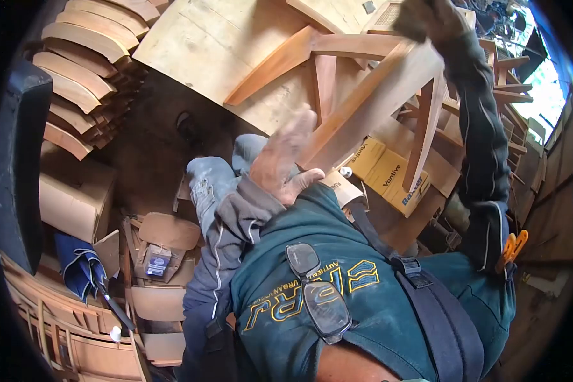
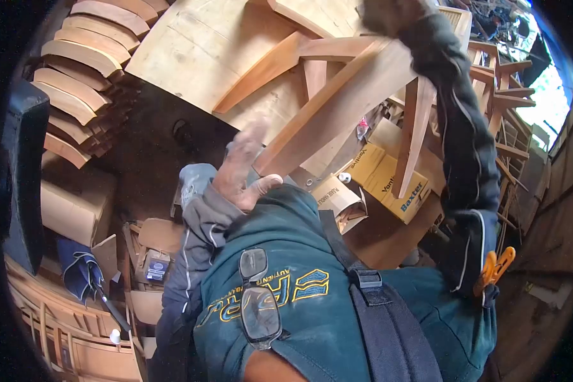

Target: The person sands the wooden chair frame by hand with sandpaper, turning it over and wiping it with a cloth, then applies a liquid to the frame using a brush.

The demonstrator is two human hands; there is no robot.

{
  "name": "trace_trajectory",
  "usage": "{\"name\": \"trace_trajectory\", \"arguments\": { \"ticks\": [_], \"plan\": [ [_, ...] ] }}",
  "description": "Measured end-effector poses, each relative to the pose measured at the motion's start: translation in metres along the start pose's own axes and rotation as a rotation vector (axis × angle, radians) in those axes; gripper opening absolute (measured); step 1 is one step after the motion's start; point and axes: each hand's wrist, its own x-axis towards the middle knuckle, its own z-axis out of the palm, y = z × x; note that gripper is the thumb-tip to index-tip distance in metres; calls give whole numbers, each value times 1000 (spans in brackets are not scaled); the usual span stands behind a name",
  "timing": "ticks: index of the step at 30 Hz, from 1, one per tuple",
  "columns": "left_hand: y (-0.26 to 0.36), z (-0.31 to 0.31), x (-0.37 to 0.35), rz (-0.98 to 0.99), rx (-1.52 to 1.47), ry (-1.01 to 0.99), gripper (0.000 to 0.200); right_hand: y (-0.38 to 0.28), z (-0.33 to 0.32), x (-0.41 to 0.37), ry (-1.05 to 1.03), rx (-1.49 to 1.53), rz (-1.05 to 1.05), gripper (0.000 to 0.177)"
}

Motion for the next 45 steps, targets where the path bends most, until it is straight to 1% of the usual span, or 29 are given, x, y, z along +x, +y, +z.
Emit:
{"name": "trace_trajectory", "arguments": {
  "ticks": [2,3,6,7,10,12,14,16,18,19,20,23,24,25,26,28,29,30,32,33,34,35,36,37,38,40,42,43,45],
  "plan": [
    [-1,-10,12,53,-84,-218,76,37,-11,10,224,-363,-155,23],
    [4,-13,21,40,-111,-231,71,80,-22,20,259,-335,-138,23],
    [6,-13,51,54,-48,-303,71,195,-33,43,367,-249,-43,25],
    [4,-8,63,74,26,-308,71,194,-25,41,393,-225,-5,25],
    [-8,13,88,142,3,-280,70,168,4,31,446,-72,-2,25],
    [-2,8,80,152,-8,-279,68,121,28,9,412,133,-65,26],
    [2,-2,61,134,-72,-284,67,72,46,-23,296,398,-116,26],
    [14,-9,38,10,-93,-289,65,42,50,-58,161,548,-145,26],
    [17,-8,18,-137,-146,-276,65,45,41,-77,76,441,-202,25],
    [15,-8,13,-155,-170,-282,63,46,40,-81,27,390,-245,24],
    [13,-8,5,-182,-190,-291,61,58,39,-84,73,383,-206,24],
    [13,-11,-1,-224,-169,-325,61,141,22,-79,577,405,270,26],
    [15,-12,1,-225,-150,-337,61,179,11,-81,743,150,379,27],
    [18,-13,6,-235,-171,-339,63,210,3,-87,882,-61,353,28],
    [21,-15,8,-143,-20,-314,63,237,2,-96,1016,25,430,27],
    [23,-22,18,58,289,-254,63,207,12,-123,1192,596,307,20],
    [35,-27,24,45,323,-223,67,153,23,-139,1168,745,205,16],
    [42,-29,32,112,415,-158,68,136,45,-157,1118,997,399,16],
    [61,-30,44,172,385,-106,71,74,76,-187,979,1046,249,19],
    [71,-30,51,224,424,-168,72,44,92,-202,907,1071,177,22],
    [80,-29,57,278,461,-230,72,17,101,-215,884,1274,369,24],
    [87,-27,60,330,494,-295,73,-2,111,-223,947,1317,405,23],
    [91,-24,64,402,488,-395,76,-14,116,-233,927,1341,355,24],
    [90,-19,63,400,403,-510,76,-36,111,-245,908,1560,362,24],
    [87,-13,60,396,321,-614,76,-46,115,-251,903,1574,301,24],
    [76,1,47,345,207,-575,63,-62,125,-260,919,1562,137,24],
    [75,3,39,292,247,-596,51,-74,120,-270,838,1685,145,24],
    [76,2,36,276,282,-617,45,-68,120,-277,754,1579,277,21],
    [79,-3,33,279,406,-676,37,-62,92,-300,449,1105,520,17]
  ]
}}
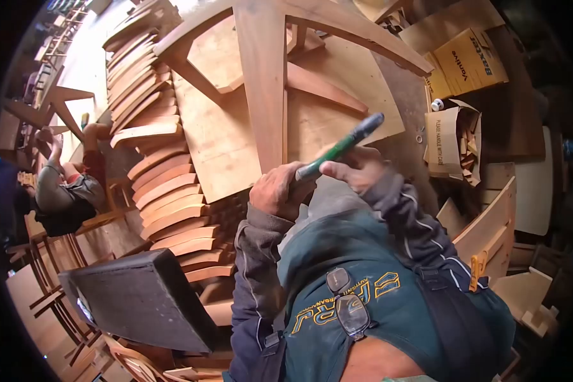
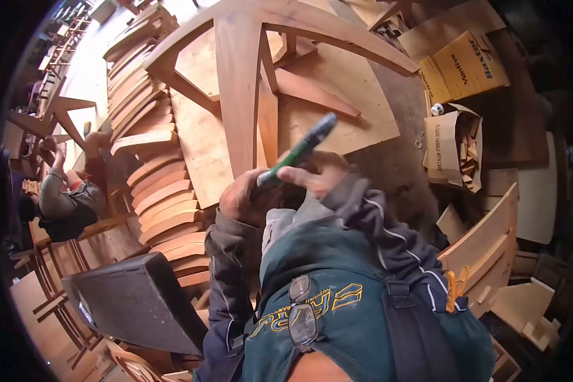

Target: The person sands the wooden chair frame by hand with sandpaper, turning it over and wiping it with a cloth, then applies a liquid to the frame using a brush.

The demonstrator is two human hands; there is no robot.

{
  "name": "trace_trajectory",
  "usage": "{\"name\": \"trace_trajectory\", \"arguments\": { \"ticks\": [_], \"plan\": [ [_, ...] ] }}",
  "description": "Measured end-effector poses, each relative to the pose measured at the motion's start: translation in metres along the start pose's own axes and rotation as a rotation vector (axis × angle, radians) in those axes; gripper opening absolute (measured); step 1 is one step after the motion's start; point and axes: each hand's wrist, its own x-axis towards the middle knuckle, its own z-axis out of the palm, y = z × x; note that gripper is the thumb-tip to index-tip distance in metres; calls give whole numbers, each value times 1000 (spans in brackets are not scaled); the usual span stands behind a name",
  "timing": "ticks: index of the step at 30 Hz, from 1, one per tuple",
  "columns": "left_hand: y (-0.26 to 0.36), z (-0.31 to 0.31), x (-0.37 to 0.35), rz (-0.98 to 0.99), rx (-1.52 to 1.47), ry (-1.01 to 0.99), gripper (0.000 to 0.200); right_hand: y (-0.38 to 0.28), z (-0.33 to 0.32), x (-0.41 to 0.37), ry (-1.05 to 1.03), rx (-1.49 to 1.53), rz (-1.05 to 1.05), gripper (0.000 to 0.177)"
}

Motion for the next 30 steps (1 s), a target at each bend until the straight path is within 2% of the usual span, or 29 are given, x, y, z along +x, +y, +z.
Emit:
{"name": "trace_trajectory", "arguments": {
  "ticks": [1,3,4,7,8,11,12,15,17,19,21,22,23,24,25,26,27,28,29,30],
  "plan": [
    [2,-2,0,34,77,34,34,-10,-14,-5,-32,-287,80,15],
    [5,-9,-4,81,236,110,28,-12,-33,-19,187,-926,-533,15],
    [9,-16,-3,53,371,49,21,-7,-33,-17,317,-672,-592,20],
    [19,-20,7,168,564,8,17,-24,-21,-11,291,-854,-879,23],
    [26,-19,11,189,562,-51,16,-15,-20,-11,180,-841,-779,25],
    [37,-10,27,282,618,-50,17,37,-15,-2,-142,-804,-469,30],
    [40,-11,33,180,583,-163,23,47,-21,3,-107,-670,-479,28],
    [17,-5,66,247,468,279,44,89,-43,41,65,-575,-294,26],
    [-6,3,90,-73,638,441,51,99,-57,89,222,-400,-106,28],
    [-46,17,111,-429,659,414,53,89,-65,136,321,-139,85,33],
    [-38,19,125,-639,516,304,53,105,-66,197,405,-18,98,35],
    [-36,20,129,-749,445,251,53,108,-66,220,421,-78,49,30],
    [-46,23,126,-662,387,328,52,113,-62,239,432,-135,3,25],
    [-64,27,117,-575,331,401,51,124,-49,256,452,-197,-178,21],
    [-61,25,117,-483,271,474,50,109,-41,244,317,-244,-48,18],
    [-54,26,116,-624,124,516,47,104,-38,218,281,-143,-105,15],
    [-64,28,113,-602,201,524,46,142,-30,213,199,-239,-345,20],
    [-79,30,111,-573,275,536,44,155,-21,187,34,-141,-555,26],
    [-93,31,111,-541,348,542,43,168,-23,163,-41,-333,-721,25],
    [-97,28,110,-592,143,537,41,167,-29,137,-99,-500,-902,23]
  ]
}}
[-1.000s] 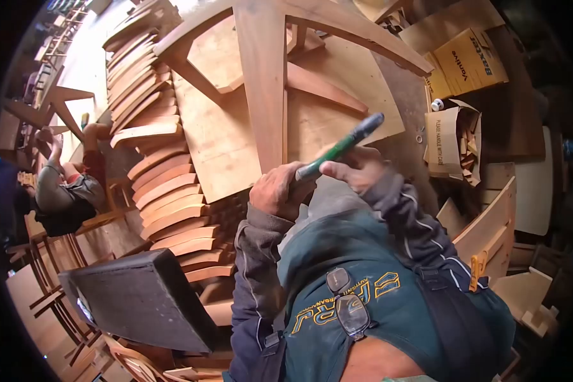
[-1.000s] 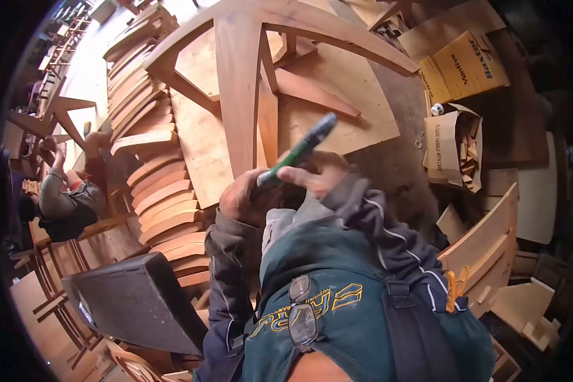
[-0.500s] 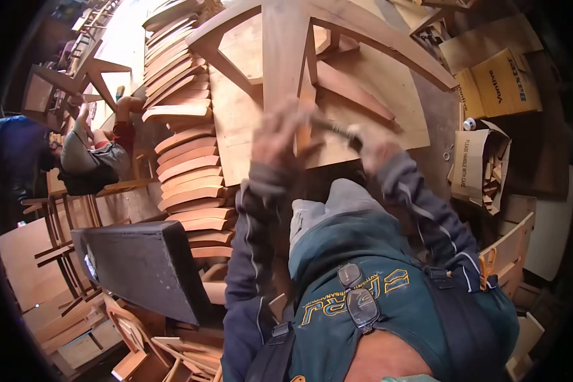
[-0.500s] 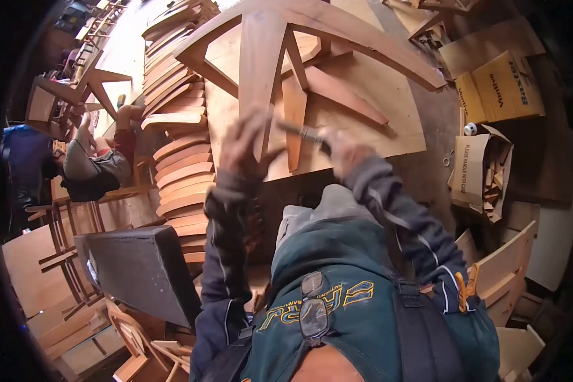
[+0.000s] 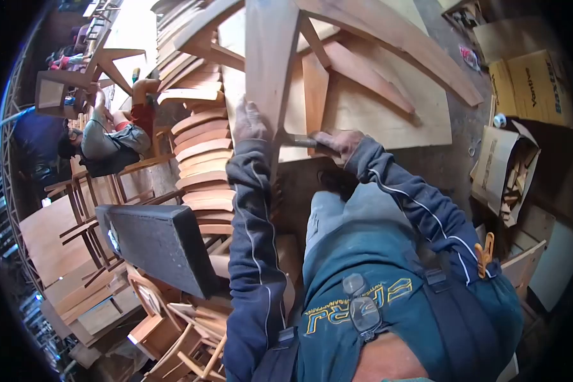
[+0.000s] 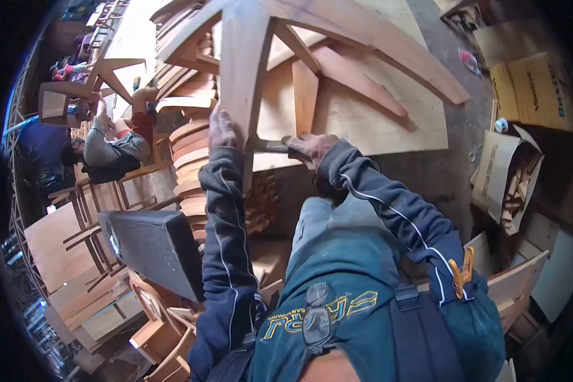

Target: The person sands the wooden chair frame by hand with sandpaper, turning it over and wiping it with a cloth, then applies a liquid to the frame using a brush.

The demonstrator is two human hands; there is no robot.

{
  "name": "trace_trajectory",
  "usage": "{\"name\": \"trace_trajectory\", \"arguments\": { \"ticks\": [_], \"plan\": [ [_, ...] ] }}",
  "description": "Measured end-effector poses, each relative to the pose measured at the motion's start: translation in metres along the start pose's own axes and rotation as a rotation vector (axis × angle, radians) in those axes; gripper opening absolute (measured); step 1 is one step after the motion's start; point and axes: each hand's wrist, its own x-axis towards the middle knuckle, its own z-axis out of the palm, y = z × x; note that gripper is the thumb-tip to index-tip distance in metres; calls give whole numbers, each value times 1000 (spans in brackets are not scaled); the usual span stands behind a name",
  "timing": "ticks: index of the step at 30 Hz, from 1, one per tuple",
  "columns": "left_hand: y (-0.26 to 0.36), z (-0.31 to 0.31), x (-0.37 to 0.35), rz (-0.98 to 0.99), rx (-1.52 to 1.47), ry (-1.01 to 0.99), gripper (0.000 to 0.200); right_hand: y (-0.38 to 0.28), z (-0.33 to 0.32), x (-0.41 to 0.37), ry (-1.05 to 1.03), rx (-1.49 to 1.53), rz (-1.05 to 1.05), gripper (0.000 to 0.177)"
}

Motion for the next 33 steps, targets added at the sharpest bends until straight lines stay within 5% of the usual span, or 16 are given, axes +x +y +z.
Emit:
{"name": "trace_trajectory", "arguments": {
  "ticks": [1,3,5,7,8,11,13,15,17,19,21,23,27,28,29,33],
  "plan": [
    [19,-8,-7,-129,47,8,41,9,4,-4,96,106,164,23],
    [-20,-2,5,-39,-117,-13,39,51,10,8,300,296,468,23],
    [-1,-7,-2,-38,-106,-21,37,37,-72,64,507,606,992,20],
    [21,-11,-10,-55,-112,-32,35,100,4,78,700,257,264,20],
    [23,-11,-10,-53,-170,-38,34,31,-21,83,378,237,672,20],
    [13,-10,-3,-39,-306,-43,32,-53,-26,46,261,490,332,31],
    [11,-22,-2,-35,-215,-126,33,-95,4,-12,-169,453,373,36],
    [3,-20,-5,-115,-536,-131,34,-125,-8,-22,-539,507,359,35],
    [6,-23,-4,-130,-499,-147,33,-108,-1,-20,-748,460,272,35],
    [9,-28,-3,28,-301,-181,33,-66,-18,-3,-723,438,358,36],
    [8,-23,-5,-2,-426,-147,33,-8,13,-7,-154,538,489,30],
    [16,-21,-8,-63,-478,-145,32,2,-36,23,258,274,529,27],
    [-2,-15,-1,4,-452,-98,31,60,-43,89,347,-20,630,28],
    [0,-15,-3,-19,-449,-102,31,89,-40,93,106,112,899,29],
    [3,-17,-5,-42,-445,-103,31,121,-14,91,155,79,1011,29],
    [3,-13,-5,30,-345,-46,32,72,-15,81,474,-70,548,31]
  ]
}}
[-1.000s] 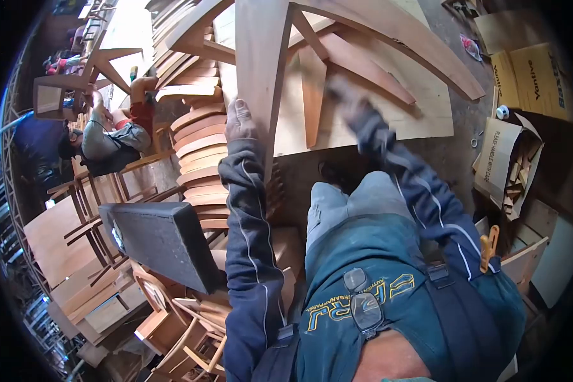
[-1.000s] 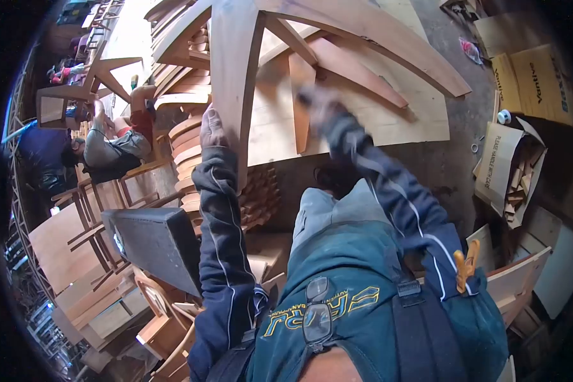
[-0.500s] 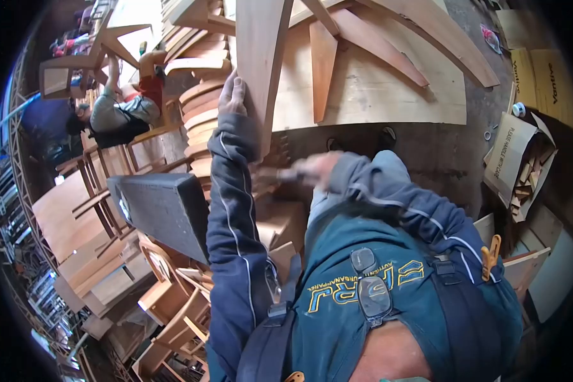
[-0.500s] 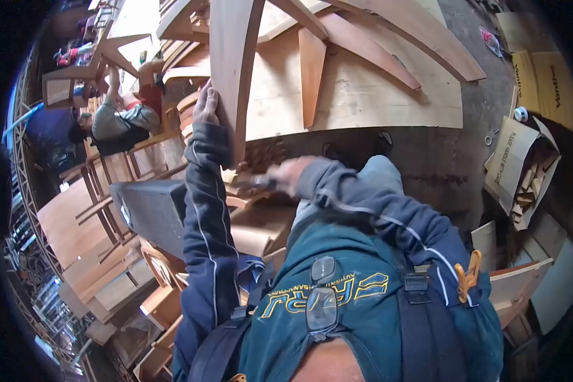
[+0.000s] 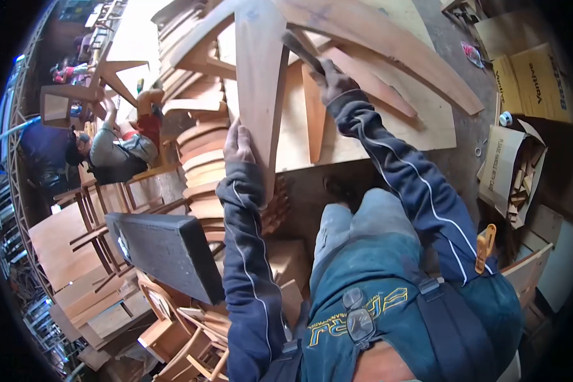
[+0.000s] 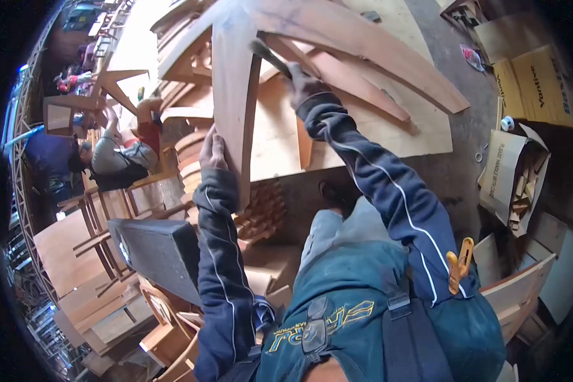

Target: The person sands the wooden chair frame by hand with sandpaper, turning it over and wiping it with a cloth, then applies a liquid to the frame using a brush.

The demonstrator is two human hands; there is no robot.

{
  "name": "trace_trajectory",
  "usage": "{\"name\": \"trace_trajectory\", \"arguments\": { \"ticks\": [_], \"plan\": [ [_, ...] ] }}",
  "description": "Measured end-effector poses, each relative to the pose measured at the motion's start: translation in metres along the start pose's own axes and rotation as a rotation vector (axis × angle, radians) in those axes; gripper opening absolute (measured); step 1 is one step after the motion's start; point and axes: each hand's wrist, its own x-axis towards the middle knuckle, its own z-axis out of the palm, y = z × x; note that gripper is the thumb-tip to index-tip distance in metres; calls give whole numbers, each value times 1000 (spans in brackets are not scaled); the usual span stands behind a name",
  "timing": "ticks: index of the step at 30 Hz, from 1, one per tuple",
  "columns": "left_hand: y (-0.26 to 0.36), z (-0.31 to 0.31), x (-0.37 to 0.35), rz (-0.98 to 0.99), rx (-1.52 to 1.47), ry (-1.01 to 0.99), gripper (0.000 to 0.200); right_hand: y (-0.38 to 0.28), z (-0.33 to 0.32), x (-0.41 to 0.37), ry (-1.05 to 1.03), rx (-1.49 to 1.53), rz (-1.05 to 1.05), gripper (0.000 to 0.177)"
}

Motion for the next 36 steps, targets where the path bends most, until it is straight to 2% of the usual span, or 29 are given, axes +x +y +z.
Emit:
{"name": "trace_trajectory", "arguments": {
  "ticks": [1,2,4,8,10,12,15,16,17,18,19,20,22,24,25,28,29,30,32,33,34,35,36],
  "plan": [
    [4,-1,-3,-27,-17,-14,32,-17,-9,8,176,67,-122,36],
    [6,-1,-3,-42,-32,-27,31,-28,-18,19,-1,102,121,36],
    [4,0,-1,-33,-3,-12,31,-20,-7,39,-93,-12,264,33],
    [-5,-2,-1,-26,-10,3,31,-38,-17,34,-143,97,363,33],
    [3,-1,1,-58,-45,-24,30,-22,-1,34,-73,-28,258,28],
    [2,-1,0,-23,-18,-22,31,-14,0,25,-260,-53,410,27],
    [7,1,-2,-54,-26,-14,32,62,34,-34,-471,38,457,36],
    [13,-1,1,-39,13,-25,32,46,20,-46,-360,132,456,35],
    [16,0,5,-29,45,-24,32,38,18,-36,-172,73,282,35],
    [19,-1,-2,-46,89,-43,32,14,5,-32,-110,76,248,34],
    [26,1,-6,-85,11,-45,33,-9,-9,-27,-49,77,213,33],
    [14,1,-2,-70,-12,-24,33,-36,-28,0,-81,134,262,32],
    [2,-2,3,-49,27,-8,32,-34,-16,33,79,45,123,29],
    [21,-2,2,-63,116,-28,32,-15,14,48,-31,-82,157,26],
    [8,-2,4,-50,45,-24,32,-23,16,39,-5,46,96,26],
    [0,-6,6,6,192,-11,31,-50,10,6,69,431,-110,28],
    [-12,-5,9,37,42,-27,30,-60,6,-22,9,489,-154,27],
    [-28,-4,13,-33,-148,-105,29,-69,3,-58,-130,473,-158,26],
    [-47,-13,22,-140,-507,-239,28,-78,-7,-132,-512,376,-176,24],
    [-40,-15,19,-109,-396,-197,28,-75,-14,-150,-610,341,-203,23],
    [-25,-13,8,-48,-129,-114,28,-67,-23,-155,-622,313,-210,23],
    [-13,-12,2,-2,122,-41,28,-58,-30,-147,-564,285,-194,22],
    [-7,-10,-2,31,252,6,29,-48,-34,-130,-459,263,-150,21]
  ]
}}
